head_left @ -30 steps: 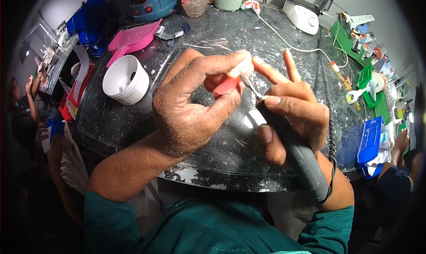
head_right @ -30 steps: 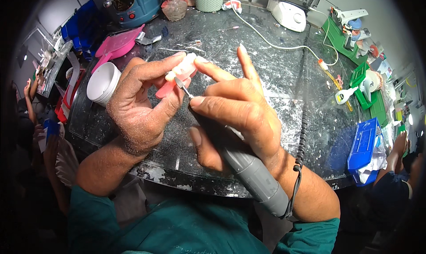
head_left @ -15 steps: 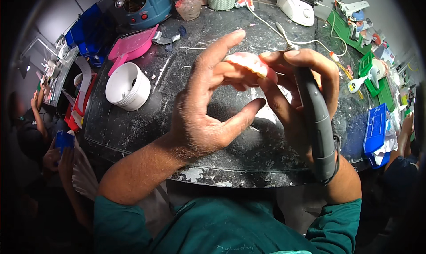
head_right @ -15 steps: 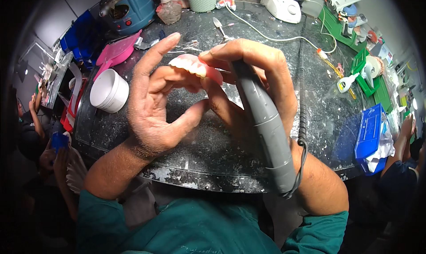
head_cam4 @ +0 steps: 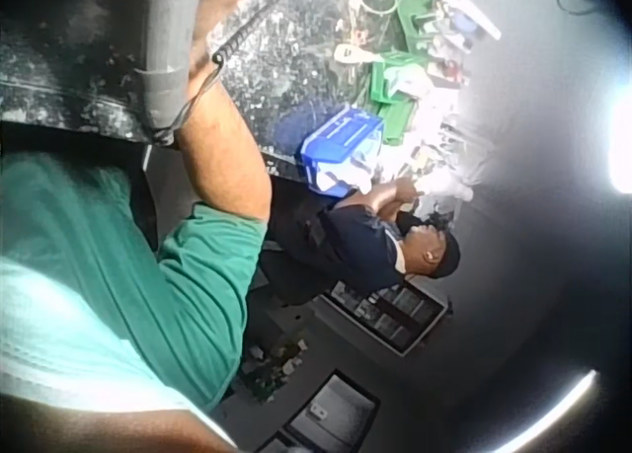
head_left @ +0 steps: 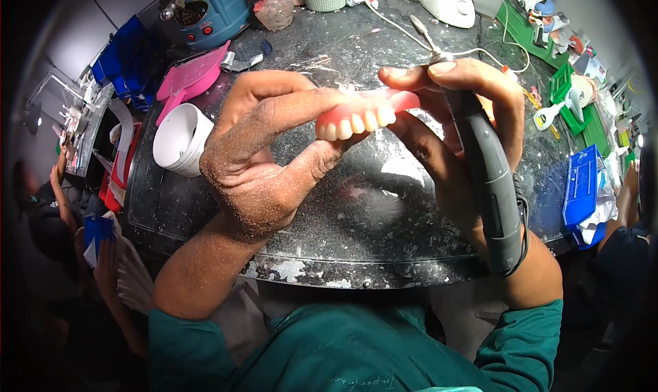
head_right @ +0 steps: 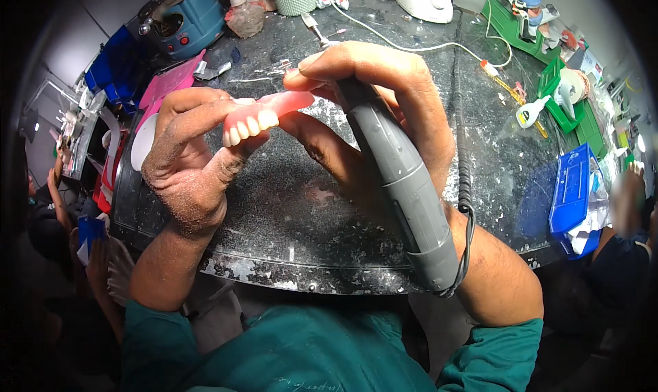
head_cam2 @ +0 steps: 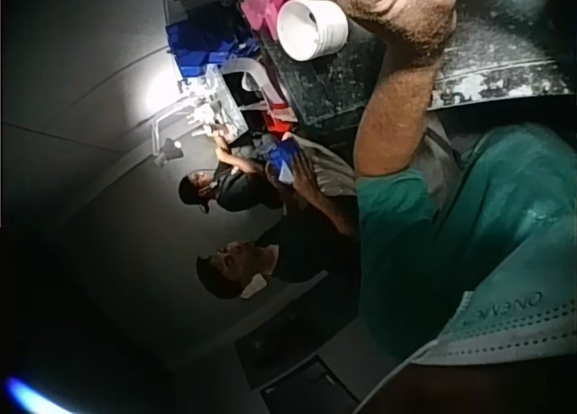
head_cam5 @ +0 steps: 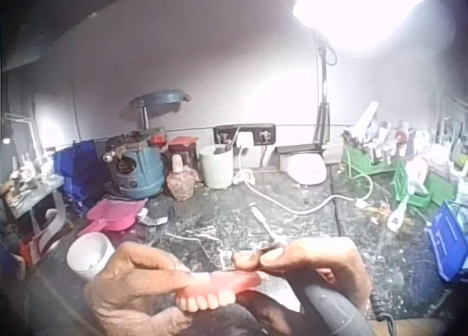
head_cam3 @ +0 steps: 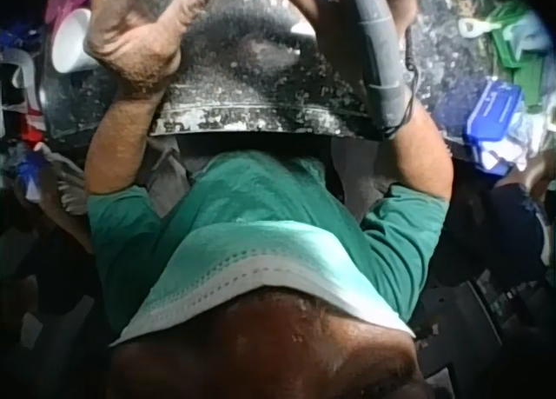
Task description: The person grinds a denture using a rotary tool, changes the bit on the rotary tool, and carves around the denture teeth with the rotary tool.
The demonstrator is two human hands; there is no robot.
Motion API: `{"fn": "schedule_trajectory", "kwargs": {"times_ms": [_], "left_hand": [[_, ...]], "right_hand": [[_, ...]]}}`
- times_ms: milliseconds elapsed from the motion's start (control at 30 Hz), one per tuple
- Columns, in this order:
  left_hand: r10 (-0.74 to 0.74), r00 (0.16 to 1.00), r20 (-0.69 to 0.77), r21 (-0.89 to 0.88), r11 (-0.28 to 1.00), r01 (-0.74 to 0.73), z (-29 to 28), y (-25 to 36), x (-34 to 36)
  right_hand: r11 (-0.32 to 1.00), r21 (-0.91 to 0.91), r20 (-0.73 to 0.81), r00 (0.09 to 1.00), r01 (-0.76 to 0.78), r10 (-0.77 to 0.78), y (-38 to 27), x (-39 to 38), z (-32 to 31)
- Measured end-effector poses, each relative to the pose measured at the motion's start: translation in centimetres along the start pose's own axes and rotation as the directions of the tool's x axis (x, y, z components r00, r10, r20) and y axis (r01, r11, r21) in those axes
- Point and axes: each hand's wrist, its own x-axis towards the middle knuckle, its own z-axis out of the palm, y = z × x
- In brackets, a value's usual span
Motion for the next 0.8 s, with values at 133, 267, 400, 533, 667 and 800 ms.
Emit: {"fn": "schedule_trajectory", "kwargs": {"times_ms": [133, 267, 400, 533, 667, 800], "left_hand": [[0.051, 0.999, 0.009, 0.039, 0.998, -0.052, 0.0, 0.1, 0.1], [0.072, 0.997, 0.008, -0.025, 0.997, -0.072, 0.4, -0.2, 0.2], [0.026, 0.999, 0.022, -0.043, 0.999, -0.025, 0.8, 1.1, 0.7], [-0.024, 0.997, 0.075, -0.15, 0.988, 0.035, 0.7, 1.0, 0.6], [0.002, 1.0, -0.014, -0.138, 0.99, -0.004, 1.0, 0.2, 0.1], [-0.001, 0.995, -0.098, -0.113, 0.994, -0.01, 1.2, 0.3, 0.3]], "right_hand": [[0.999, -0.016, 0.019, 0.999, 0.031, -0.031, -0.1, 0.1, -0.1], [0.999, -0.03, -0.011, 1.0, 0.025, -0.025, -0.1, 0.1, 0.0], [0.99, -0.126, -0.017, 0.998, 0.06, -0.063, 0.0, -0.1, -0.3], [0.986, -0.141, 0.015, 0.996, 0.086, -0.084, 0.1, 0.1, -0.6], [0.971, -0.23, -0.101, 0.994, -0.059, 0.036, -1.2, 0.4, -1.3], [0.92, -0.383, 0.07, 0.996, 0.079, -0.056, -1.7, 1.2, -2.6]]}}
